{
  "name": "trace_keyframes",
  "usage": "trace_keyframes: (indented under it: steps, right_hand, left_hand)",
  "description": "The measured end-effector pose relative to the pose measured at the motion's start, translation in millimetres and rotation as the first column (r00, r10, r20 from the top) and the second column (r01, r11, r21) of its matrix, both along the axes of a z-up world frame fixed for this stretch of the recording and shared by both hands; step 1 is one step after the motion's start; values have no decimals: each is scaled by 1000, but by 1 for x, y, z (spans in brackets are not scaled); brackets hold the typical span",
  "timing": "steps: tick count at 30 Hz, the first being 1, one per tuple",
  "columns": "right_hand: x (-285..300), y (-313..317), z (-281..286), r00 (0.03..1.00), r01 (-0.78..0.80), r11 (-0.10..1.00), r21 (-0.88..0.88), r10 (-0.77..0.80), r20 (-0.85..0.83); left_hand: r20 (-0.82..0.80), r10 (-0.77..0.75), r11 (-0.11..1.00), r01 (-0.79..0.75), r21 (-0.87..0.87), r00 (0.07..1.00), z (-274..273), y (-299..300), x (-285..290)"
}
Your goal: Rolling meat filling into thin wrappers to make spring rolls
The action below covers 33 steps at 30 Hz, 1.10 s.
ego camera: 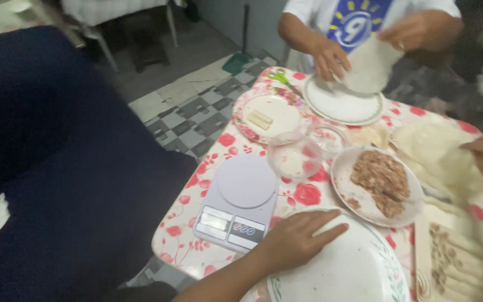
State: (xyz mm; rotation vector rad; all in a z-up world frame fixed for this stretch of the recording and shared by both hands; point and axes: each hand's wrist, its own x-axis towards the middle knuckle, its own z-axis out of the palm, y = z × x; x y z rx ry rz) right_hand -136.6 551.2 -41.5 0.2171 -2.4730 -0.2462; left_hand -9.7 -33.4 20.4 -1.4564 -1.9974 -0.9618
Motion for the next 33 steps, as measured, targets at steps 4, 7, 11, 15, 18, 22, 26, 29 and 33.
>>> trace_keyframes:
  steps: [4,7,11,15,18,22,26,29,33]
  right_hand:
    - [43,-87,66,954,-154,886,-437,17,-301]
    - [43,-99,66,979,184,983,18,-185,87]
    - [57,-124,105,902,-41,967,-251,-73,-426]
    - [55,-136,116,978,73,982,-173,-104,-178]
    - [54,-137,122,973,59,986,-156,-92,-214]
    - [55,-133,133,882,-23,965,-260,-103,-459]
    - [57,-138,130,969,139,972,-191,-173,-176]
    - [61,-140,137,906,-42,902,-430,-147,-396]
    - [67,-129,137,970,109,848,-519,-206,-132]
  left_hand:
    - [10,-16,999,17,-51,1000,5,-1,-2]
    - [4,-34,999,34,-10,999,16,0,-1]
    - [-48,0,999,-1,-33,999,11,2,-2]
    - [-66,24,997,-28,-73,998,6,0,-6]
    - [-58,20,997,-25,-76,998,3,2,-5]
    - [-69,39,996,-44,-73,997,1,3,-8]
    - [-20,19,997,-20,-81,1000,-2,4,-9]
    - [-15,28,997,-29,-71,999,-4,6,-9]
    - [-3,41,997,-41,-64,999,-2,6,-8]
